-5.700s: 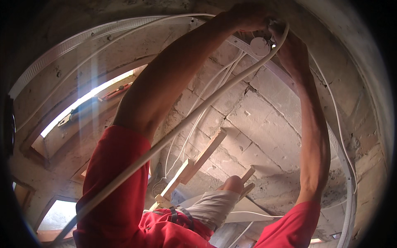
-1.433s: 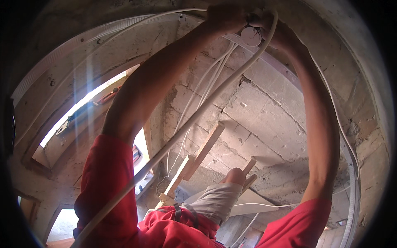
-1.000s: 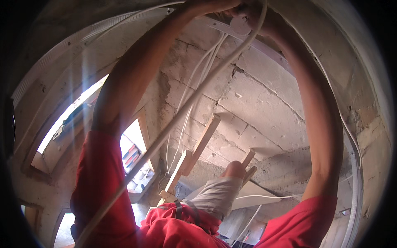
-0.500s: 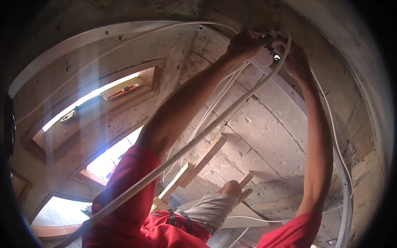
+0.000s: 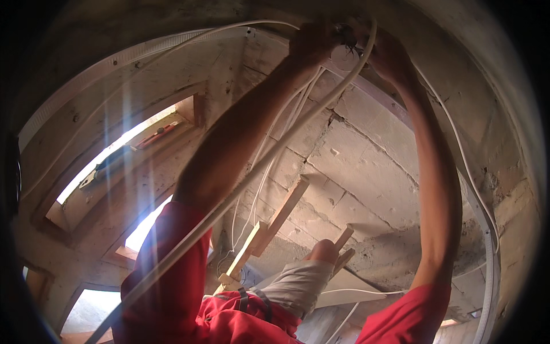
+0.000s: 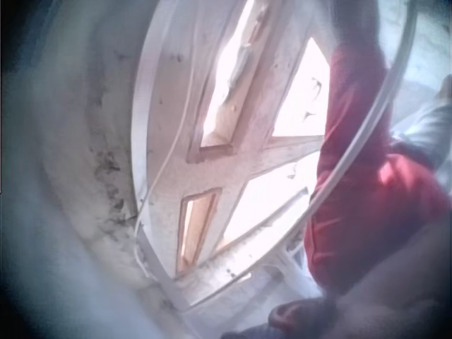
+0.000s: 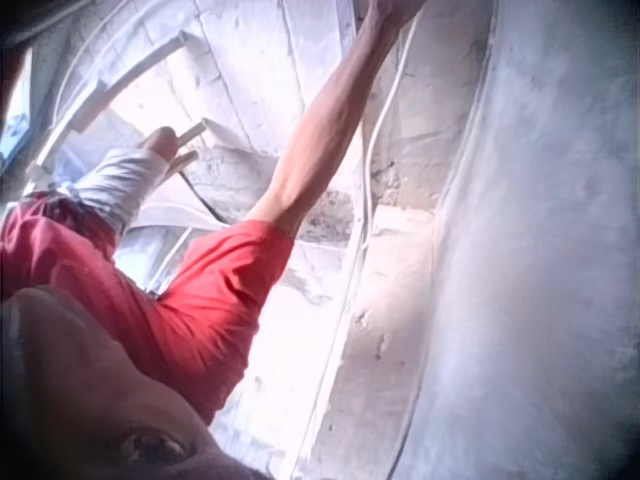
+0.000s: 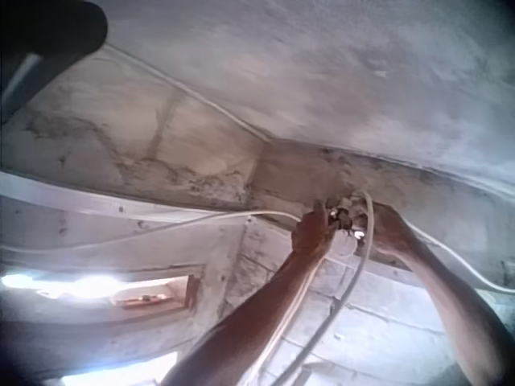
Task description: The person secures white electrical conduit to a concrete ceiling using a hammer and nails. They position the conduit, hammer nails into the ceiling to hold it in place, and use pliers to cut the conduit to the required length.
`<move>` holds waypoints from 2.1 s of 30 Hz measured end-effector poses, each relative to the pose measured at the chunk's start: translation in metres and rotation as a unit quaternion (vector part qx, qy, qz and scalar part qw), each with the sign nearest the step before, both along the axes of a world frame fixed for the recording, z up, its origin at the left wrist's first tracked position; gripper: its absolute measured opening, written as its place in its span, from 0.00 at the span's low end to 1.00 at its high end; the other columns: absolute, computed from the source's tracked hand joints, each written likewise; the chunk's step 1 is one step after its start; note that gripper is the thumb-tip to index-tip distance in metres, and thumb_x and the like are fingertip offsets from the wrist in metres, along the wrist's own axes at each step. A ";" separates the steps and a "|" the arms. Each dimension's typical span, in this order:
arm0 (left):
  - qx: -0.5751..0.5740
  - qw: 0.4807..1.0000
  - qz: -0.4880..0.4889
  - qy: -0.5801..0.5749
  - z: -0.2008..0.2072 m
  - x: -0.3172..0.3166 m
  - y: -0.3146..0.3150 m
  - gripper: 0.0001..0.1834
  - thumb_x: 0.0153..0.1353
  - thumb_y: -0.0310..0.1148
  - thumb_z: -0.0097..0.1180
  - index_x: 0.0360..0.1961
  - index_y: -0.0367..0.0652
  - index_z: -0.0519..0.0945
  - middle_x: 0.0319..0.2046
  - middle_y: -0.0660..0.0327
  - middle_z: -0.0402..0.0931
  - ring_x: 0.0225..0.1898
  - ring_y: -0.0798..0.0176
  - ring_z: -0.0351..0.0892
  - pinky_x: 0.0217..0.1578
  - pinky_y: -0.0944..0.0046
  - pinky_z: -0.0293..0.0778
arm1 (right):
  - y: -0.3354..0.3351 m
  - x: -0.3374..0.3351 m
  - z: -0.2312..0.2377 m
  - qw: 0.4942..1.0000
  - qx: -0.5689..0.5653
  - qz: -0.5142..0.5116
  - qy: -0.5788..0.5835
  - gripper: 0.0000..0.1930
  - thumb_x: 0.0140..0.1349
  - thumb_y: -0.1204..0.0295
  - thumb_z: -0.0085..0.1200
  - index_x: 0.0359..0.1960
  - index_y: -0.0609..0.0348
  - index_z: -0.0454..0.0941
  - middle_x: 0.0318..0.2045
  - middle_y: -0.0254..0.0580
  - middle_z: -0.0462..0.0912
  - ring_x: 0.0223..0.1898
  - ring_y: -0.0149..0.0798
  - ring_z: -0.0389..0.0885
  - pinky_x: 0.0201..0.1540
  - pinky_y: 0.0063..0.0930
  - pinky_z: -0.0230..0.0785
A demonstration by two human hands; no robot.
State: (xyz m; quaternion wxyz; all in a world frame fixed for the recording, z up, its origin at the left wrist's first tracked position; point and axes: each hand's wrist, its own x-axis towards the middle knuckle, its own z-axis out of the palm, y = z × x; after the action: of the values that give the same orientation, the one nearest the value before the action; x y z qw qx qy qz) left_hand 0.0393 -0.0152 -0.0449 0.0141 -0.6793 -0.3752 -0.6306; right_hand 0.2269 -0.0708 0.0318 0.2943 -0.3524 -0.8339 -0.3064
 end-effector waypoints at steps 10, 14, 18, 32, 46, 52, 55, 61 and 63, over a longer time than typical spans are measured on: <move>-0.061 0.938 -0.323 -0.112 -0.017 -0.041 -0.003 0.21 0.67 0.42 0.66 0.51 0.35 0.82 0.38 0.54 0.86 0.38 0.65 0.87 0.42 0.63 0.84 | -0.016 -0.010 0.000 0.990 -0.109 -0.045 0.082 0.13 0.68 0.70 0.56 0.53 0.50 0.81 0.46 0.46 0.89 0.49 0.45 0.88 0.54 0.40 0.77; -0.079 0.936 -0.320 -0.126 -0.012 -0.031 -0.003 0.21 0.64 0.41 0.69 0.48 0.34 0.82 0.36 0.55 0.86 0.36 0.65 0.87 0.41 0.63 0.84 | -0.026 -0.014 0.005 0.987 -0.121 -0.063 0.081 0.13 0.70 0.68 0.53 0.53 0.50 0.83 0.43 0.44 0.90 0.47 0.43 0.89 0.53 0.38 0.78; -0.049 0.952 -0.263 -0.151 -0.014 -0.015 0.000 0.18 0.62 0.38 0.70 0.46 0.35 0.82 0.34 0.57 0.86 0.34 0.66 0.87 0.40 0.64 0.84 | -0.023 -0.010 0.005 0.989 -0.121 -0.036 0.075 0.14 0.70 0.66 0.52 0.53 0.51 0.84 0.42 0.44 0.90 0.47 0.43 0.89 0.54 0.38 0.78; 0.048 0.983 -0.149 -0.097 -0.013 -0.015 -0.010 0.16 0.65 0.39 0.66 0.46 0.38 0.86 0.37 0.54 0.87 0.37 0.64 0.87 0.41 0.62 0.83 | -0.014 -0.003 0.006 0.990 -0.118 -0.032 0.078 0.15 0.69 0.65 0.54 0.53 0.50 0.85 0.40 0.44 0.90 0.41 0.38 0.89 0.48 0.36 0.79; 0.162 0.965 -0.171 -0.119 -0.011 -0.014 -0.025 0.14 0.68 0.37 0.63 0.48 0.40 0.86 0.41 0.52 0.87 0.43 0.59 0.88 0.46 0.61 0.82 | -0.027 -0.004 0.008 0.992 -0.072 -0.093 0.054 0.16 0.66 0.59 0.62 0.48 0.55 0.87 0.40 0.51 0.89 0.43 0.46 0.90 0.48 0.41 0.79; 0.151 0.957 -0.233 -0.090 -0.009 -0.018 -0.020 0.17 0.69 0.39 0.63 0.53 0.40 0.84 0.44 0.53 0.87 0.46 0.58 0.89 0.47 0.59 0.83 | -0.020 -0.008 0.007 0.997 -0.019 -0.075 0.026 0.16 0.70 0.57 0.58 0.47 0.56 0.87 0.40 0.53 0.89 0.43 0.53 0.89 0.48 0.46 0.79; 0.161 0.968 -0.194 -0.017 -0.001 -0.018 -0.013 0.18 0.69 0.41 0.63 0.53 0.41 0.84 0.44 0.53 0.87 0.46 0.57 0.89 0.46 0.58 0.83 | -0.021 -0.017 0.010 0.996 -0.007 -0.079 0.033 0.17 0.71 0.57 0.57 0.49 0.55 0.86 0.40 0.54 0.89 0.43 0.54 0.89 0.48 0.47 0.79; 0.220 0.969 -0.103 0.037 0.017 -0.002 -0.004 0.15 0.68 0.44 0.63 0.48 0.45 0.86 0.41 0.56 0.87 0.42 0.57 0.89 0.43 0.57 0.83 | -0.012 -0.007 0.016 0.999 -0.003 -0.031 0.016 0.17 0.72 0.57 0.56 0.52 0.52 0.85 0.39 0.54 0.88 0.42 0.54 0.88 0.46 0.46 0.79; 0.257 0.963 -0.065 0.046 0.018 0.002 -0.004 0.14 0.68 0.44 0.63 0.46 0.47 0.87 0.38 0.58 0.88 0.40 0.57 0.89 0.42 0.56 0.83 | -0.011 0.003 0.018 0.999 0.003 -0.035 -0.002 0.17 0.72 0.57 0.55 0.53 0.52 0.84 0.39 0.53 0.89 0.42 0.54 0.88 0.46 0.45 0.79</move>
State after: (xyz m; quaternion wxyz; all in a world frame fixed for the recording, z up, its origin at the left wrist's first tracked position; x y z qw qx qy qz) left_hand 0.0410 -0.0192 -0.0270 0.1647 -0.7038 -0.1544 -0.6736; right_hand 0.2300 -0.0815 0.0495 0.2829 -0.3802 -0.8204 -0.3199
